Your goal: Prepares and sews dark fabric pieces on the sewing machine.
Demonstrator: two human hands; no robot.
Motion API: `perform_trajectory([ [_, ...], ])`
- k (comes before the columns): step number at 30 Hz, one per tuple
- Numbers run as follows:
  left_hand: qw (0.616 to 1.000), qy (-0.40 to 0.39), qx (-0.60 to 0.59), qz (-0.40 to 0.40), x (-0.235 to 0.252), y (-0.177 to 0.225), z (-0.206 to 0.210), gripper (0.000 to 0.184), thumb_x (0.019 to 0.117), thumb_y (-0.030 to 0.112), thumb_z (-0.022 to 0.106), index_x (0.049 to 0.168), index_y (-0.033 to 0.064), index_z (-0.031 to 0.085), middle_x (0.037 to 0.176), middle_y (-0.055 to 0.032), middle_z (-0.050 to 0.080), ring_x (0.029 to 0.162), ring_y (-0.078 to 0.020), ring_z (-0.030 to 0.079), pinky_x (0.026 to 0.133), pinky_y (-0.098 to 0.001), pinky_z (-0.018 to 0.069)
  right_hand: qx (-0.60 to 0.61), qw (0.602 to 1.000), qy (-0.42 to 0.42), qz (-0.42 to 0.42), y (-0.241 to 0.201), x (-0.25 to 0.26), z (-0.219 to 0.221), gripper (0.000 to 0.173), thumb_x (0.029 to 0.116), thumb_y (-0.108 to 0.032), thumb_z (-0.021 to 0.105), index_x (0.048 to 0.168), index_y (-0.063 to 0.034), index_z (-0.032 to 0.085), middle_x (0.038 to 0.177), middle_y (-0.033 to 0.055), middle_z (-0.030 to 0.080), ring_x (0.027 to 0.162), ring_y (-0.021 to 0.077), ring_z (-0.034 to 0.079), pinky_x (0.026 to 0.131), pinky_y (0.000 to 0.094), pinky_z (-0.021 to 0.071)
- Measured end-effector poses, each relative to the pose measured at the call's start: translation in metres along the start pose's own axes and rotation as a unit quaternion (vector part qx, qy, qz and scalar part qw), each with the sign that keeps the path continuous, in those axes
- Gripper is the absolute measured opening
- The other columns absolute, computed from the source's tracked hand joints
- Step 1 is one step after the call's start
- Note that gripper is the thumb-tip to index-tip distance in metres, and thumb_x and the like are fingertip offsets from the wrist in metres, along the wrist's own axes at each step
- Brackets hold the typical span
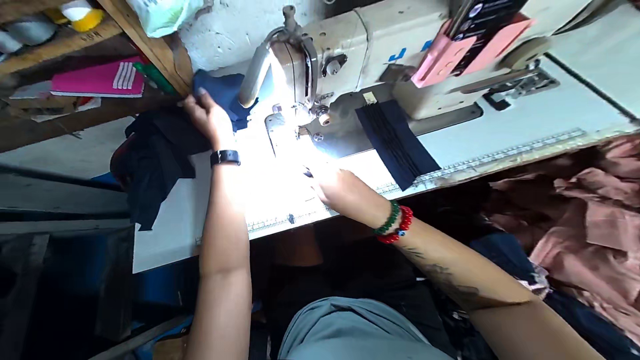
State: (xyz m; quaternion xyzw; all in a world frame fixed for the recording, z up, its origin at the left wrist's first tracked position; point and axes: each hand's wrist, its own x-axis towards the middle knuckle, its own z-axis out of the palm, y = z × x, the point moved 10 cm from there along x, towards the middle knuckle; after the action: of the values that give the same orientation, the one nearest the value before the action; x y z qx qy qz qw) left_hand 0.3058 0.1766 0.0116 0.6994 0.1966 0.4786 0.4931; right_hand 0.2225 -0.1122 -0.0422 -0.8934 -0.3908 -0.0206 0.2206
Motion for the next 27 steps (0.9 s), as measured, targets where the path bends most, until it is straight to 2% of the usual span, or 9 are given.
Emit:
perform_trajectory([
  [3, 0.997, 0.017, -0.069, 0.005, -0.008, -0.001, -0.04, 0.034, 0.1077, 0.019, 0.049, 0.128, -0.0079, 0.049, 0.114, -0.0116, 0.059, 0.106, -0.0106, 0.058, 0.099, -0.0264, 0.0476, -0.014, 0.997, 0.053, -0.052, -0.028, 0.016, 0.008, 0.015, 0.0937, -0.008, 0.065, 0.103, 0.0006, 0.072, 0.083, 0.0151, 0.068, 0.076, 0.0311, 0.069, 0.065, 0.0477, 0.0576],
  [7, 0.997, -0.014, 0.009, 0.08, -0.021, 0.02, -0.052, 0.029, 0.1069, 0.016, 0.048, 0.12, -0.0093, 0.052, 0.104, -0.0124, 0.059, 0.094, -0.0108, 0.057, 0.089, -0.0251, 0.0481, 0.049, 0.997, 0.039, -0.051, -0.052, 0.017, 0.019, 0.033, 0.1022, -0.016, 0.056, 0.133, -0.0053, 0.063, 0.088, 0.0094, 0.07, 0.073, 0.0244, 0.07, 0.063, 0.0426, 0.0592],
  [10, 0.965, -0.145, 0.201, 0.092, -0.037, 0.027, -0.034, 0.044, 0.1049, 0.025, 0.053, 0.13, -0.0107, 0.053, 0.121, -0.0263, 0.064, 0.113, -0.0316, 0.063, 0.1, -0.0471, 0.0498, 0.076, 0.996, 0.027, -0.023, -0.035, -0.004, 0.013, 0.031, 0.1038, -0.017, 0.053, 0.13, -0.006, 0.064, 0.089, 0.011, 0.07, 0.078, 0.027, 0.07, 0.068, 0.0464, 0.0587],
  [13, 0.93, -0.206, 0.301, 0.049, -0.056, 0.022, -0.014, 0.066, 0.0919, 0.036, 0.072, 0.144, 0.0014, 0.051, 0.141, -0.0291, 0.053, 0.133, -0.0481, 0.047, 0.1, -0.0705, 0.0365, 0.105, 0.993, 0.012, 0.058, 0.011, -0.03, 0.005, 0.031, 0.103, -0.019, 0.053, 0.129, -0.006, 0.065, 0.101, 0.0139, 0.07, 0.092, 0.0297, 0.07, 0.081, 0.0511, 0.058],
  [15, 0.935, -0.194, 0.267, 0.131, -0.077, 0.058, -0.006, 0.054, 0.092, 0.029, 0.071, 0.136, 0.0015, 0.057, 0.132, -0.0257, 0.059, 0.124, -0.0436, 0.055, 0.097, -0.0649, 0.0416, 0.153, 0.981, 0.037, 0.115, 0.043, -0.044, 0.0, 0.033, 0.1012, -0.022, 0.054, 0.129, -0.0057, 0.063, 0.106, 0.0136, 0.068, 0.097, 0.0272, 0.068, 0.086, 0.05, 0.0556],
  [18, 0.935, -0.229, 0.135, 0.237, -0.128, 0.113, 0.002, 0.026, 0.0983, 0.016, 0.063, 0.118, 0.0001, 0.068, 0.107, -0.0179, 0.07, 0.095, -0.0306, 0.067, 0.086, -0.0511, 0.0526, 0.28, 0.937, 0.139, 0.158, 0.073, -0.058, -0.005, 0.034, 0.1007, -0.029, 0.061, 0.128, -0.0078, 0.065, 0.105, 0.0054, 0.07, 0.088, 0.0098, 0.065, 0.079, 0.03, 0.056],
  [21, 0.945, -0.232, 0.033, 0.229, -0.151, 0.141, 0.014, 0.031, 0.1017, 0.013, 0.059, 0.13, 0.0021, 0.064, 0.081, -0.0108, 0.065, 0.063, -0.0181, 0.059, 0.057, -0.0345, 0.0512, 0.336, 0.912, 0.193, 0.138, 0.073, -0.06, -0.007, 0.034, 0.0992, -0.024, 0.065, 0.127, -0.005, 0.065, 0.097, 0.0034, 0.068, 0.075, 0.004, 0.06, 0.067, 0.0212, 0.0523],
  [25, 0.956, -0.162, -0.037, 0.24, -0.138, 0.159, 0.029, 0.035, 0.0999, 0.01, 0.059, 0.133, 0.0014, 0.065, 0.073, -0.0066, 0.061, 0.056, -0.0128, 0.052, 0.054, -0.0311, 0.0467, 0.314, 0.92, 0.198, 0.125, 0.068, -0.06, -0.008, 0.033, 0.0981, -0.023, 0.065, 0.126, -0.0048, 0.066, 0.088, 0.0003, 0.065, 0.068, 0.0007, 0.054, 0.061, 0.017, 0.0467],
  [27, 0.958, -0.152, -0.031, 0.239, -0.132, 0.163, 0.036, 0.033, 0.099, 0.009, 0.06, 0.131, 0.0032, 0.068, 0.089, -0.0103, 0.073, 0.065, -0.0149, 0.063, 0.062, -0.0355, 0.0546, 0.327, 0.916, 0.203, 0.113, 0.068, -0.061, -0.009, 0.031, 0.0987, -0.021, 0.065, 0.125, -0.0043, 0.066, 0.083, -0.0011, 0.063, 0.065, 0.0002, 0.052, 0.058, 0.016, 0.0451],
])
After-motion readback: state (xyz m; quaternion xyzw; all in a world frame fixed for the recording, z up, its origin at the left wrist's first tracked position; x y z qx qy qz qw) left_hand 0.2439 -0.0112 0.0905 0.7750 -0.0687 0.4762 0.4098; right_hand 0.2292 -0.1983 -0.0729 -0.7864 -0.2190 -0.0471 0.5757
